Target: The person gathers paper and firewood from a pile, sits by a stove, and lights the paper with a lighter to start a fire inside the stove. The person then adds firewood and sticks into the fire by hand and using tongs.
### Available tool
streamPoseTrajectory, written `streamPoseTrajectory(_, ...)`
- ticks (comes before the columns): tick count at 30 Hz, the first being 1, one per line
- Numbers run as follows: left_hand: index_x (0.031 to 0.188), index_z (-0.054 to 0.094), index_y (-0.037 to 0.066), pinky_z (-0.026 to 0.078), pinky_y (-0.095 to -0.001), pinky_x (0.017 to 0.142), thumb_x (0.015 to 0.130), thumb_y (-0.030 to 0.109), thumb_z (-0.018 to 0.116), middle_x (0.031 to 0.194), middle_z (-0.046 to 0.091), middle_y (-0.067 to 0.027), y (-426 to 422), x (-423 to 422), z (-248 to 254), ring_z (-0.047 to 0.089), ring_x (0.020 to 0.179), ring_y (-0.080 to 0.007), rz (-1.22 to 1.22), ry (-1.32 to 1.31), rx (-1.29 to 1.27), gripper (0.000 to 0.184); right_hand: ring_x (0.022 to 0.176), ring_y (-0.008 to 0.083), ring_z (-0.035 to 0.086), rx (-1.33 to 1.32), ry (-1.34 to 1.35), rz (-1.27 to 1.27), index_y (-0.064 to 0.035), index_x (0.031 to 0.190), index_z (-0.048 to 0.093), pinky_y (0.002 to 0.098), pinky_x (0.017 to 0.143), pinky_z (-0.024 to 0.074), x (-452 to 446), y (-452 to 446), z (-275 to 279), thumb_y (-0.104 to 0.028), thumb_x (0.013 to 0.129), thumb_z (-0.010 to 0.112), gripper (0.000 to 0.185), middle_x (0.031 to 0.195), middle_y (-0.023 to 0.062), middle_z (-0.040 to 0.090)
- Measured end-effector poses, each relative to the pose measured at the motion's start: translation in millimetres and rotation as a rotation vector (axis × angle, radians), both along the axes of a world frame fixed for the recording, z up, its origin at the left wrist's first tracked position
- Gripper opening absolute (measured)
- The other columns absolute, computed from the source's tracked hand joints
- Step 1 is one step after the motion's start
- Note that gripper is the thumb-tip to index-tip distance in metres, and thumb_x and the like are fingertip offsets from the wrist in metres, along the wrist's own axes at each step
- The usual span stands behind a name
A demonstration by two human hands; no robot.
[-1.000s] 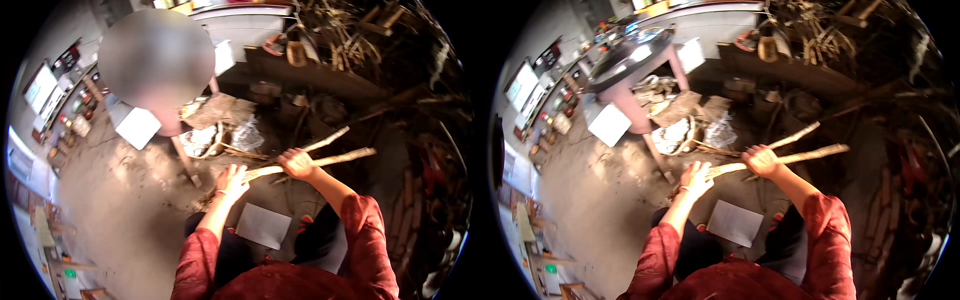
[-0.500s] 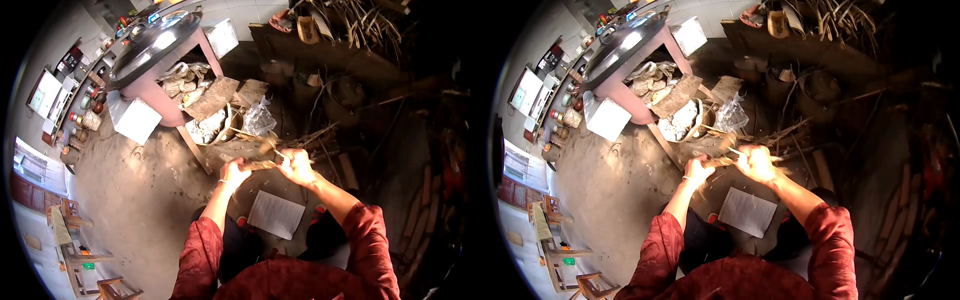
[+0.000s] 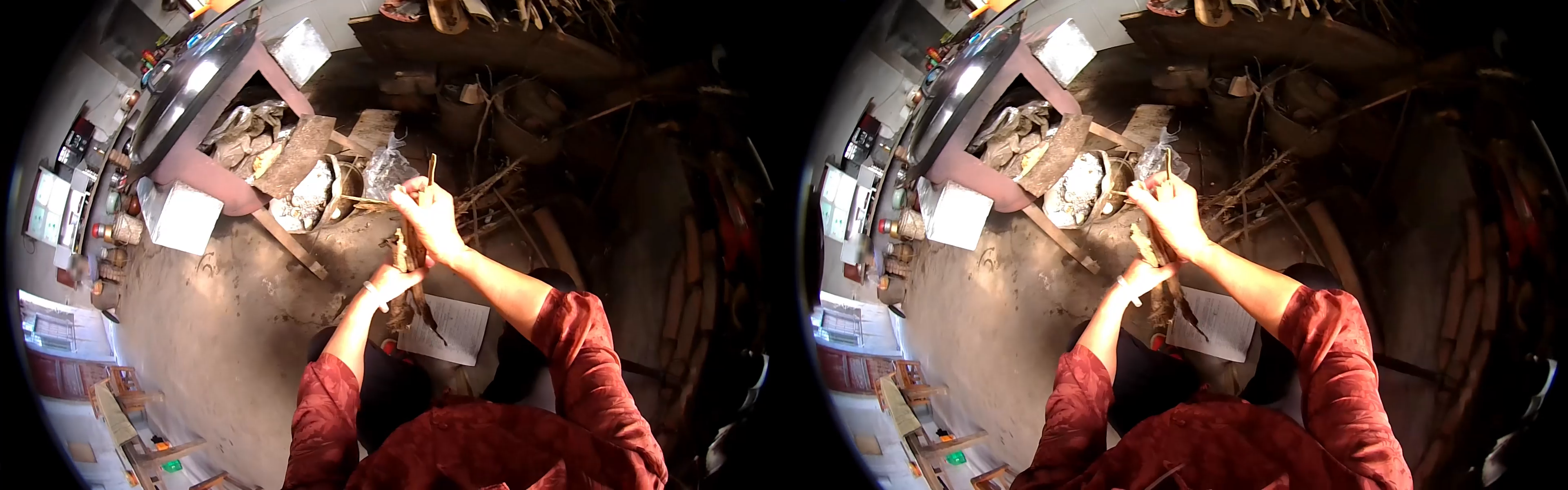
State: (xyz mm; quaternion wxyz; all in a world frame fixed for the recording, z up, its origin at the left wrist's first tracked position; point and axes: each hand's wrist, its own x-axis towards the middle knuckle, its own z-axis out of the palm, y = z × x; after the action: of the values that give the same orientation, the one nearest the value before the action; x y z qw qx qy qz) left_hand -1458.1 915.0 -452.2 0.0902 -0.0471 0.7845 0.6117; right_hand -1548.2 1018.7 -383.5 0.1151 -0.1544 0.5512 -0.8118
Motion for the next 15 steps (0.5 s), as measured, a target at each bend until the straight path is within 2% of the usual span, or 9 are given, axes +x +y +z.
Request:
streamPoseTrajectory(3,0.101,0.062,0.01,0.046,-0.0292,0.076,0.084,0.02,0.061,0.092,0.063,-0.0015,0.2,9.5,11.4,0.056,0.085,-0.0122,0.072,-0.133,-0.005,0.02,0.092,0.015,0.052,0.044,0.103,0.128,0.0012,0.105,0.054,0.0287,0.081,0.0425,-7.3,3.3,2.1,-0.032,0.079,0.067,0.044,0.098,0.01,0.056)
streamPoseTrajectory(4,0.1,0.063,0.009,0.046,-0.0298,0.075,0.083,0.023,0.062,0.089,0.062,-0.0015,-17.5,11.4,-20.4,0.055,0.082,-0.0133,0.132,-0.247,-0.086,0.022,0.103,0.0173,0.05,0.033,0.143,0.178,0.0019,0.115,0.05,0.0309,0.09,0.0407,-9.4,6.7,5.7,-0.034,0.082,0.064,0.051,0.108,0.0129,0.054)
streamPoseTrajectory(5,0.098,0.062,0.006,0.046,-0.0318,0.075,0.083,0.021,0.063,0.085,0.061,-0.0024,-0.3,8.6,29.3,0.055,0.081,-0.0156,0.251,-0.438,-0.288,0.021,0.11,0.0189,0.046,0.039,0.159,0.166,0.0003,0.12,0.047,0.0322,0.094,0.0375,-12.5,11.5,4.5,-0.036,0.083,0.061,0.054,0.116,0.0139,0.049)
streamPoseTrajectory(6,0.102,0.058,0.004,0.047,-0.0336,0.075,0.082,0.018,0.063,0.088,0.059,-0.0042,-15.0,10.4,11.4,0.055,0.081,-0.0172,0.275,-0.236,-0.292,0.025,0.117,0.0205,0.041,0.055,0.174,0.137,-0.0013,0.125,0.044,0.0335,0.098,0.0344,-17.6,20.0,2.5,-0.037,0.084,0.059,0.056,0.123,0.0148,0.045)
streamPoseTrajectory(7,0.107,0.053,0.004,0.048,-0.036,0.075,0.081,0.012,0.063,0.092,0.057,-0.0058,-28.3,11.1,-18.1,0.056,0.082,-0.0184,0.484,0.013,-0.048,0.029,0.118,0.0222,0.041,0.073,0.245,0.05,-0.0018,0.122,0.046,0.0345,0.098,0.0348,-22.6,33.6,5.4,-0.038,0.084,0.059,0.054,0.122,0.0153,0.045)
streamPoseTrajectory(8,0.1,0.055,0.003,0.049,-0.0291,0.071,0.08,0.002,0.059,0.088,0.059,-0.0063,-36.8,11.2,-9.7,0.057,0.079,-0.0162,0.375,0.123,0.24,0.021,0.118,0.0239,0.041,0.104,0.312,-0.035,-0.0023,0.12,0.048,0.0355,0.097,0.0352,-24.2,55.4,10.5,-0.038,0.084,0.059,0.052,0.122,0.0158,0.045)
streamPoseTrajectory(9,0.109,0.051,0.002,0.05,-0.0346,0.077,0.08,0.0,0.058,0.094,0.056,-0.0067,-48.4,10.9,-10.4,0.058,0.085,-0.0202,0.356,0.245,0.237,0.03,0.113,0.0237,0.046,0.187,0.355,-0.076,-0.0013,0.118,0.049,0.0343,0.094,0.0375,-25.6,84.4,19.0,-0.033,0.085,0.058,0.046,0.121,0.0141,0.046)
streamPoseTrajectory(12,0.103,0.052,-0.001,0.051,-0.0298,0.075,0.08,-0.006,0.055,0.091,0.057,-0.0072,-82.5,8.2,-35.2,0.057,0.081,-0.0158,0.474,0.383,0.161,0.023,0.097,0.0251,0.055,0.372,0.376,-0.327,0.0002,0.104,0.056,0.0336,0.084,0.0442,-6.8,185.7,6.4,-0.024,0.086,0.056,0.03,0.105,0.0134,0.055)
streamPoseTrajectory(15,0.101,0.052,-0.003,0.051,-0.0297,0.075,0.082,-0.005,0.055,0.092,0.058,-0.0082,-92.2,9.1,-48.3,0.058,0.079,-0.0163,0.54,0.374,0.054,0.019,0.092,0.0304,0.056,1.029,0.312,-0.449,-0.0015,0.101,0.058,0.038,0.08,0.0464,36.8,299.8,-28.0,-0.02,0.08,0.059,0.028,0.098,0.0147,0.055)
